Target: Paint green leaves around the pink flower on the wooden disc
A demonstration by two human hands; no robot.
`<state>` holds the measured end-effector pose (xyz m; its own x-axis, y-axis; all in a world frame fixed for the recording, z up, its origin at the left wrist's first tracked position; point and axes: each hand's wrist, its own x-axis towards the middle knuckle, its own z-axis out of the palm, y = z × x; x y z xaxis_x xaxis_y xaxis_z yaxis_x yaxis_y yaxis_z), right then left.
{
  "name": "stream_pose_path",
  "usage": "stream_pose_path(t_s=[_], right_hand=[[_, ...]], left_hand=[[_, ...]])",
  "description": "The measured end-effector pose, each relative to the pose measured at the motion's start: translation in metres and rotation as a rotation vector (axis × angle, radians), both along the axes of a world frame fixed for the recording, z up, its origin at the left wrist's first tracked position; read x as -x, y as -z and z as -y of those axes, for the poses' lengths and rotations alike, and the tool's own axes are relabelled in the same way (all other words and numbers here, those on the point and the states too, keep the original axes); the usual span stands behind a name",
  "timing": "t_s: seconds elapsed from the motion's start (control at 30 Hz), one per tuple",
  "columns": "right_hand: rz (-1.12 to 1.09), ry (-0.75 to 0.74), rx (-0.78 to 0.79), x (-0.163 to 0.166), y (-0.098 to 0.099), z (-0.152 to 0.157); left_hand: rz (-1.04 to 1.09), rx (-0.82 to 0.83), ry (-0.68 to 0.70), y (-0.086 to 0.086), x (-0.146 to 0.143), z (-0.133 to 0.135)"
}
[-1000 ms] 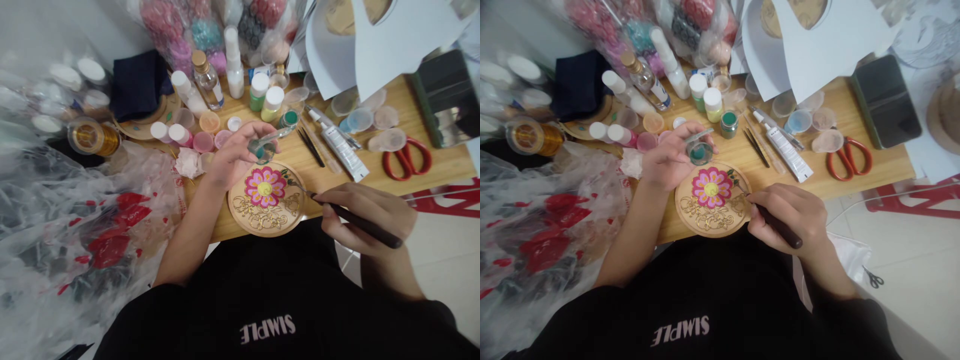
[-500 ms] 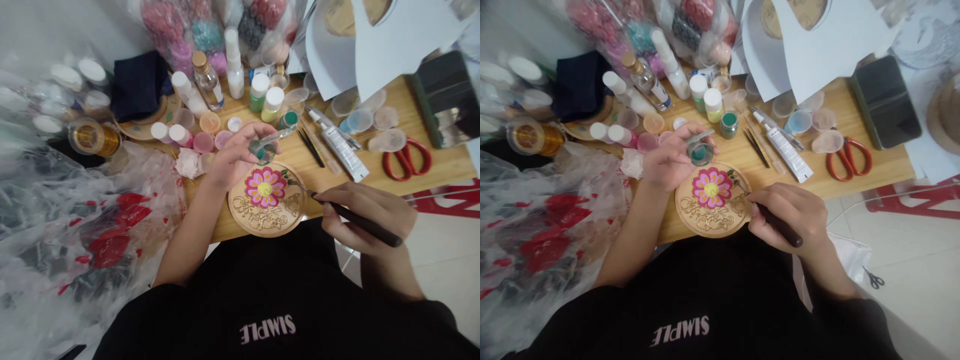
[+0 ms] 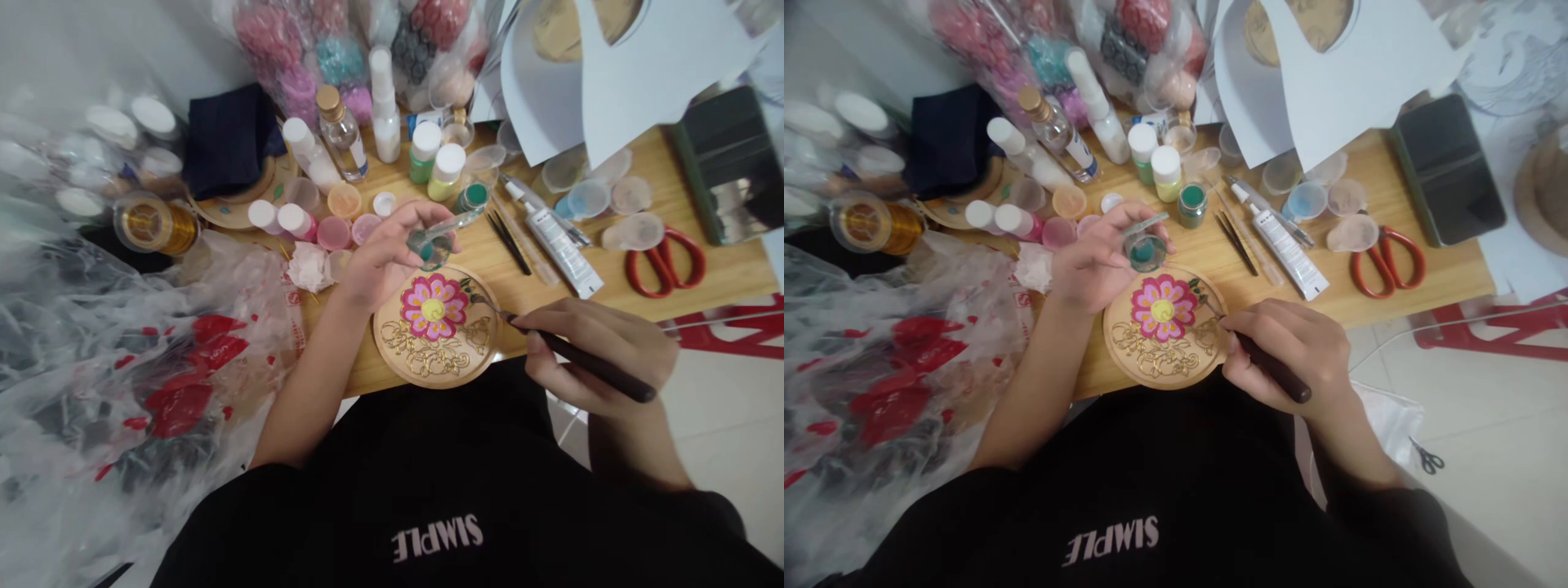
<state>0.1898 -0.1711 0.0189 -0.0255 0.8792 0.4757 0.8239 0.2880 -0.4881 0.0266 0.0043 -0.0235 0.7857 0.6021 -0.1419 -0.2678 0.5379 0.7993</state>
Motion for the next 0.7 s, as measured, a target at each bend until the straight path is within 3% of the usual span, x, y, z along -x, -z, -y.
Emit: stream_pose_path(t_s=[0.7], right_hand=[[0.017, -0.008, 0.013, 0.0010, -0.0005, -0.0003]], left_hand=[[0.087, 0.019, 0.032, 0.0035, 0.0015, -0.0016]])
